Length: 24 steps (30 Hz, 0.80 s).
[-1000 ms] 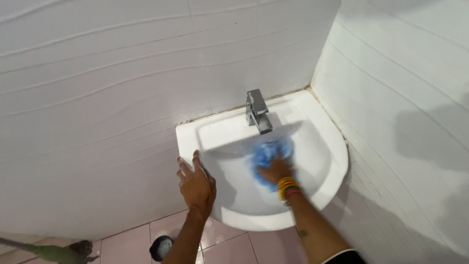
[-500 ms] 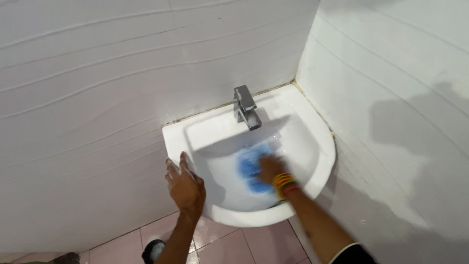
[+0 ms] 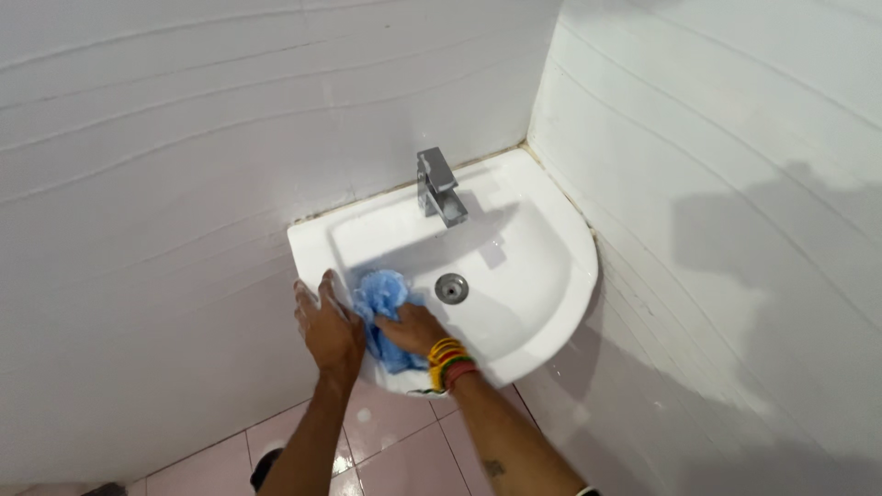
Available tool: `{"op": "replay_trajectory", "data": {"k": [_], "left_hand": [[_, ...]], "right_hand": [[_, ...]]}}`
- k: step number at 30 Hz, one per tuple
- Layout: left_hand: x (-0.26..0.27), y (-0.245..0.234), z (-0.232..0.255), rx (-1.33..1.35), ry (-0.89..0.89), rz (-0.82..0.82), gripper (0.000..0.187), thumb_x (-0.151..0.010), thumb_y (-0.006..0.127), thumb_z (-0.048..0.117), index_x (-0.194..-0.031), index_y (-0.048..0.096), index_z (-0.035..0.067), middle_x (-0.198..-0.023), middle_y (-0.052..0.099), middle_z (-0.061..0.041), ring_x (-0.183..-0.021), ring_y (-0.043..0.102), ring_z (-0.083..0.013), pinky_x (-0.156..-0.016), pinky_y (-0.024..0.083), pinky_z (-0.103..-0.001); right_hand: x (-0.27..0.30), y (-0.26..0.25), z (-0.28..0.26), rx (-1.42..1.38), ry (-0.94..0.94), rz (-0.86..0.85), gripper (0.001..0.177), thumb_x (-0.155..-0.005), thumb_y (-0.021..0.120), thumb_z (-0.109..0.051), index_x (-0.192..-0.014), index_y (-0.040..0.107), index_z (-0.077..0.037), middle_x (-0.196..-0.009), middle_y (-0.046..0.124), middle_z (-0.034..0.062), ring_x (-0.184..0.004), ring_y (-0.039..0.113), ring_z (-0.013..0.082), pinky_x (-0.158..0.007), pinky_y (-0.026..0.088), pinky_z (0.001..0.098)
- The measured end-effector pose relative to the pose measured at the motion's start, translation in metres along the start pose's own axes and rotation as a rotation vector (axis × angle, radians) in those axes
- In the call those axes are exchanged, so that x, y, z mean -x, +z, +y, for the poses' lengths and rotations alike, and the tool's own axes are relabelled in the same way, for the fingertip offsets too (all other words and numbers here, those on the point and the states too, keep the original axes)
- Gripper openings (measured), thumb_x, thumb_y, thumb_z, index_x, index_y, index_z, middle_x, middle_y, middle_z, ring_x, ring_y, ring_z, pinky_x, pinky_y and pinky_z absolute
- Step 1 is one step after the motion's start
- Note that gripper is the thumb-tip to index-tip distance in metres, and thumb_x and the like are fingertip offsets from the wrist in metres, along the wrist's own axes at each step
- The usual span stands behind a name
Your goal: The person cleans a white porcelain sink and its faucet by hand using a blue mesh sponge and white cleaning foam.
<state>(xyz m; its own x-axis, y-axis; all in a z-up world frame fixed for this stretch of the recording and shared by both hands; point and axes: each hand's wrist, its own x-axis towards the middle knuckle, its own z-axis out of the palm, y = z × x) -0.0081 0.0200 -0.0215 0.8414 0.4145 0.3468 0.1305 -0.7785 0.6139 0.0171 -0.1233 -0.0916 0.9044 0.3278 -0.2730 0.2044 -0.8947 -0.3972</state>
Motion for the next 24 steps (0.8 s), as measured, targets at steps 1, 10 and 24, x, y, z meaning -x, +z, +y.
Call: {"op": "replay_trajectory", "data": {"k": [1,10,24], "left_hand": [[0.000,0.002,-0.005,-0.007,-0.024,-0.082,0.050,-0.098,0.050,0.008,-0.148,0.051,0.012,-0.158,0.030,-0.034,-0.142,0.034,-0.0556,-0.117,0.030,-0.061],[0.015,-0.019,-0.072,-0.352,0.635,-0.335,0.056,-0.101,0.040,0.008,-0.157,0.035,0.001,-0.158,0.024,-0.037,-0.150,0.022,-0.0468,-0.122,0.023,-0.054],[0.010,-0.069,0.017,-0.540,0.330,-0.797,0.044,-0.090,0.070,0.014,-0.133,0.063,0.006,-0.137,0.067,-0.016,-0.127,0.066,-0.0288,-0.107,0.057,-0.038]], "right_hand": [[0.008,-0.005,0.000,-0.004,-0.027,-0.011,0.083,-0.074,0.064,-0.067,-0.144,0.058,-0.022,-0.148,0.053,0.0131,-0.136,0.050,0.0405,-0.106,0.037,0.0603],[0.090,-0.134,0.140,0.287,0.199,-0.143,0.088,-0.071,0.061,-0.072,-0.138,0.064,-0.016,-0.136,0.068,0.0117,-0.130,0.062,0.0306,-0.123,0.027,0.0598],[0.125,-0.015,-0.017,-0.161,-0.195,0.042,0.077,-0.072,0.079,-0.055,-0.140,0.059,-0.025,-0.152,0.046,0.0187,-0.138,0.047,0.0431,-0.118,0.029,0.0630]]}}
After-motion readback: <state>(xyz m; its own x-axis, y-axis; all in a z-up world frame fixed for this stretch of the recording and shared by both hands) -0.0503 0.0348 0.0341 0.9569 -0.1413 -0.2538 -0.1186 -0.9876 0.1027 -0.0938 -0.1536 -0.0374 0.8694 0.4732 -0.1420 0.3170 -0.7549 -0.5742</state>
